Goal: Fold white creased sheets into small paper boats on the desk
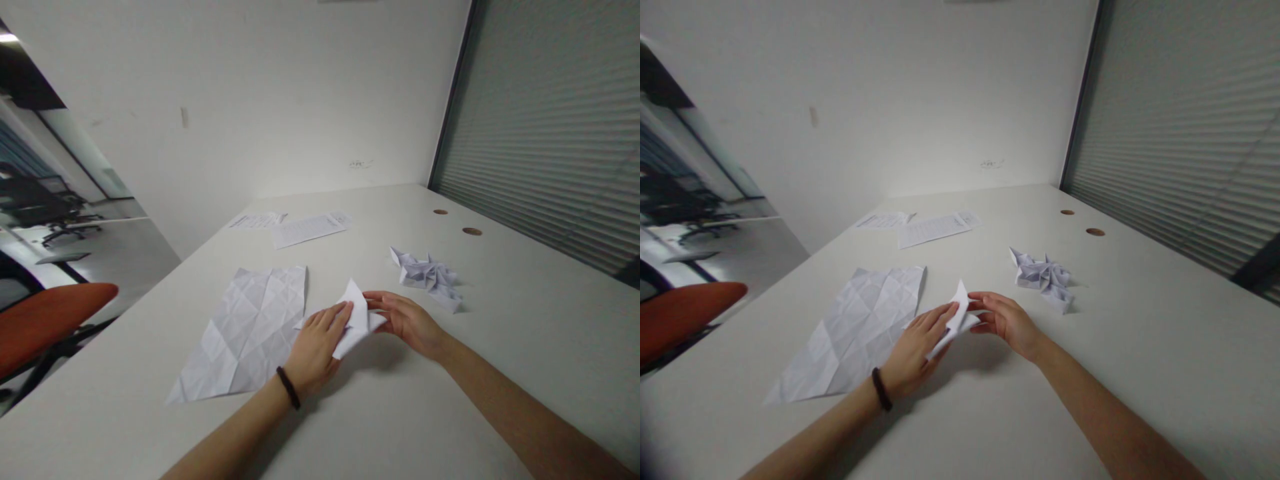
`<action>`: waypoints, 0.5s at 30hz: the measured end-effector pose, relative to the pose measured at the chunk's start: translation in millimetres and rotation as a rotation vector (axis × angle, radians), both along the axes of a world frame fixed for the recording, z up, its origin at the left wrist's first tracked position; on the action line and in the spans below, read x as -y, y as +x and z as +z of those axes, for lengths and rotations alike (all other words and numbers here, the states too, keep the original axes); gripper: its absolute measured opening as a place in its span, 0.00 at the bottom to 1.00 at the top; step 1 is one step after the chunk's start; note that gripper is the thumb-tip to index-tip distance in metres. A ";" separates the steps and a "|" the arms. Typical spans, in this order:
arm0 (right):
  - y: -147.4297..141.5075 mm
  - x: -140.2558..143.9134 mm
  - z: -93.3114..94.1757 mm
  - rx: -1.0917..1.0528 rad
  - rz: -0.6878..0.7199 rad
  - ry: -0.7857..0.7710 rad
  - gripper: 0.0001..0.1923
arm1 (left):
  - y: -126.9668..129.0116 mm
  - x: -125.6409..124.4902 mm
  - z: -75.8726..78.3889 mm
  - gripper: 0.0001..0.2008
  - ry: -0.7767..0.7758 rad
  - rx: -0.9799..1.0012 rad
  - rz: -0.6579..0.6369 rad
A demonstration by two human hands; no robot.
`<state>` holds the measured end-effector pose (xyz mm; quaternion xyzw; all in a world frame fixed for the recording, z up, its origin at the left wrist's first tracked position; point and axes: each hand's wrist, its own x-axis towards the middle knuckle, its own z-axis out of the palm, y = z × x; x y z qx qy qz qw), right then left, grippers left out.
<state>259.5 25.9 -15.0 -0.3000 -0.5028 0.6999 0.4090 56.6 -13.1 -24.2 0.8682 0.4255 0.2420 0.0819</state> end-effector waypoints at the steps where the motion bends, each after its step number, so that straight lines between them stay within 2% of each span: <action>1: 0.5 -0.5 -0.4 -0.017 0.001 0.031 0.16 | -0.3 0.0 -1.0 0.22 -0.025 0.086 0.026; 3: 0.8 -2.4 -3.6 0.028 -0.085 0.115 0.18 | 0.0 0.4 -4.8 0.20 -0.090 0.297 0.116; 5: 0.1 -5.4 -9.9 0.136 -0.228 0.204 0.23 | 1.1 0.6 -10.8 0.21 -0.155 0.548 0.229; 7: -1.7 -8.4 -18.0 0.227 -0.308 0.256 0.25 | 2.3 -0.1 -16.7 0.24 -0.251 0.784 0.304; 9: -4.5 -10.1 -25.3 0.253 -0.283 0.267 0.23 | 3.2 -1.3 -20.5 0.25 -0.356 0.916 0.316; 11: -7.2 -10.1 -29.5 0.224 -0.203 0.237 0.23 | 3.6 -2.6 -21.3 0.25 -0.451 0.968 0.276; 15: -7.6 -8.5 -26.7 0.162 -0.103 0.141 0.24 | 3.7 -4.2 -16.6 0.24 -0.606 1.041 0.171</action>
